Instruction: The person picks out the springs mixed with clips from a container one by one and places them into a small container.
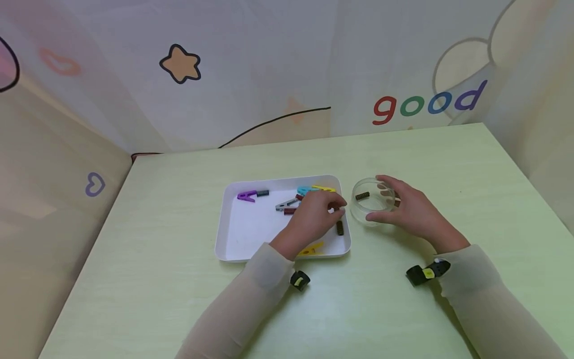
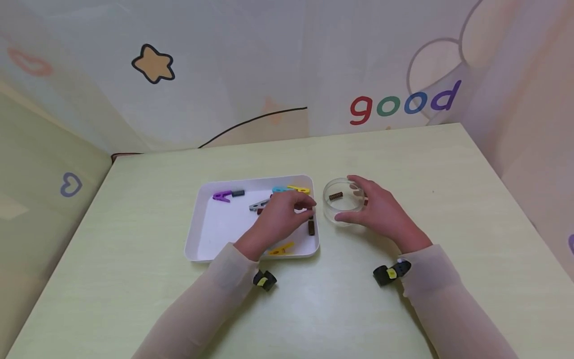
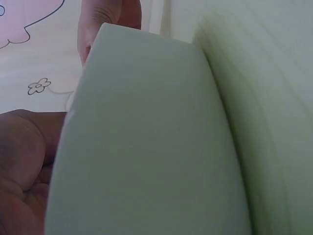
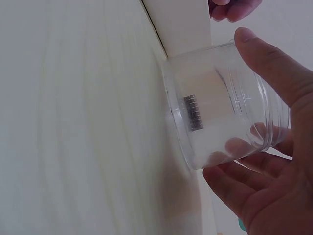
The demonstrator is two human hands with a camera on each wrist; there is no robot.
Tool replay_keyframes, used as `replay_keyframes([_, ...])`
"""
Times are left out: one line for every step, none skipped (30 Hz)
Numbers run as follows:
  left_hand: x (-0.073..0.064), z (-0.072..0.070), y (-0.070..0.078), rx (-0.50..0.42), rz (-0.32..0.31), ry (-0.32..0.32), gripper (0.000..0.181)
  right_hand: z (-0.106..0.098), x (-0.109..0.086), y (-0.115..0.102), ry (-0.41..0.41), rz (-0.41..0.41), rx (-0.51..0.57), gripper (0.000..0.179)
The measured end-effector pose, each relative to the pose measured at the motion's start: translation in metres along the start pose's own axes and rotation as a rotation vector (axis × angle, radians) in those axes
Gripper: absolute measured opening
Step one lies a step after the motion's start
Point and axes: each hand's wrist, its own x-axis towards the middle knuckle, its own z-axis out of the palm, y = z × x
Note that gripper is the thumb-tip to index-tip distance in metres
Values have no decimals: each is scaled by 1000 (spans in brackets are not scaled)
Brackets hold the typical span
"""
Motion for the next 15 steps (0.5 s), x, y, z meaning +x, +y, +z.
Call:
replay_keyframes([0,-1,-1,-4,-9,-8,23,-1,1,-1,1,-2,3,109])
replay_keyframes([1,-1,-1,-10,-20,-17,24,-2,2,-1,2,-5,6,109])
replay_keyframes([1,-1,-2,-14,-29,-24,24,-2,2,-2,3,-7,10,108])
replay_keyframes([1,-2,-3,-12,-38,-30,25,-3,3,-3,4,-5,17,108])
replay_keyframes([1,-1,-3,-8,-46,-37,25,-3,4,-4,3,-3,22,108])
replay_keyframes([1,-1,-4,-1,-53,-45,26,-3,4,-5,2,1,26,107])
replay_keyframes([1,0,-5,13,-54,-51,26,-3,4,-6,2,3,29,107])
replay_keyframes([1,1,-5,28,-52,-58,25,-3,4,-6,2,6,28,107])
replay_keyframes([1,2,-6,45,-50,-67,25,-3,3,-6,3,11,29,107])
replay_keyframes([1,4,-6,67,-47,-77,24,-2,2,-6,3,13,27,107])
replay_keyframes([1,6,-7,89,-41,-88,24,-1,1,-5,3,11,27,107])
replay_keyframes([1,7,-7,110,-38,-100,23,-1,0,-4,5,8,28,107])
replay_keyframes([1,9,-7,133,-29,-110,22,0,-1,-3,6,5,27,107])
replay_keyframes([1,10,-7,155,-22,-120,22,0,-1,-2,9,1,27,107])
replay_keyframes([1,10,-7,180,-14,-130,22,0,-2,-1,14,-5,26,107])
